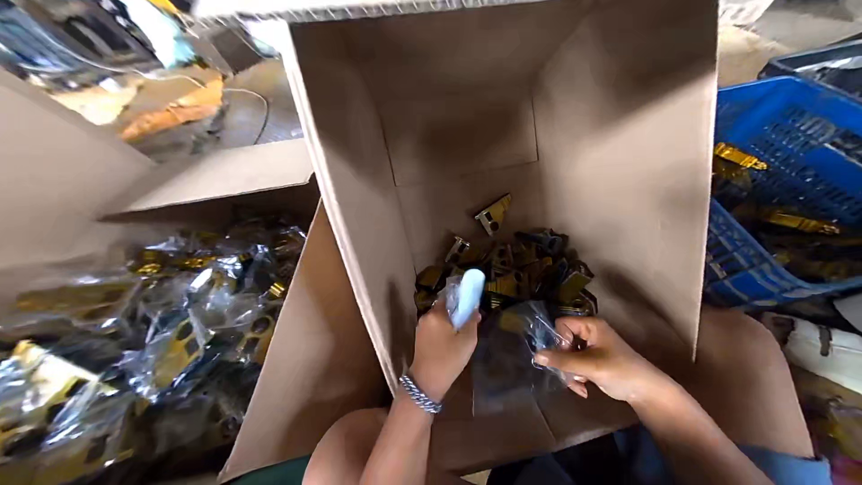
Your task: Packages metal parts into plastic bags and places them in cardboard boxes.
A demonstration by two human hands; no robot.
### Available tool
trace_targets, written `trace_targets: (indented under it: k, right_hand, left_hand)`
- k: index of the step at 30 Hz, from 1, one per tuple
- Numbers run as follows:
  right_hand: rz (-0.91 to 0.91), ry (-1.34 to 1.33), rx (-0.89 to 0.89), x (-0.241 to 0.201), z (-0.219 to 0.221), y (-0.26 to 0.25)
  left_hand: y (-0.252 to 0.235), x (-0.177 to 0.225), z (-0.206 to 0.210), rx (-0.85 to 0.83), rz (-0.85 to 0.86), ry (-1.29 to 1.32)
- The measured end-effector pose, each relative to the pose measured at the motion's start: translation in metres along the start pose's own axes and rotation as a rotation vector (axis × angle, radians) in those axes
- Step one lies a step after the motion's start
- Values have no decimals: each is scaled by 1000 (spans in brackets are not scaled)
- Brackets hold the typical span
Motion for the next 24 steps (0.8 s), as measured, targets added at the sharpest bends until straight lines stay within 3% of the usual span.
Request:
trace_targets:
  k: [3, 5, 8, 10, 13, 18, 20, 22, 24]
  right_hand:
    - [-193, 242, -92, -16, 27, -2]
    - [-286, 284, -223, -21, 33, -9]
    - [-107, 90, -86, -4, -14, -47]
    - [160, 85, 86, 33, -48, -85]
    - [543, 177, 266, 110, -71, -135]
    - [504, 564, 263, 150, -67, -170]
    - [507, 365, 385, 157, -66, -150]
    - [504, -80, 531, 154, -66, -118]
    - [413, -382, 536, 128, -68, -93]
  left_hand:
    - [20, 12, 39, -347, -20, 557]
    - [24, 18, 43, -399, 61, 679]
    - [8, 6, 5, -27, 167, 375]
    - [0, -2, -16, 194, 198, 184]
    - [-5, 2, -22, 280, 314, 216]
    - [-4, 22, -27, 394, 492, 206]
    - [-3, 26, -35, 448, 481, 138]
    - [-3, 30, -39, 497, 459, 27]
    - [-3, 30, -38, 500, 434, -67]
Point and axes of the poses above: each hand's wrist, its own y-axis away from the middle knuckle, its own z-axis out of the palm, x = y × z, the point moved 8 cm from there along -y, towards the middle knuckle, and after that the axes turned 6 degrees about -z, right-handed, at the moved point
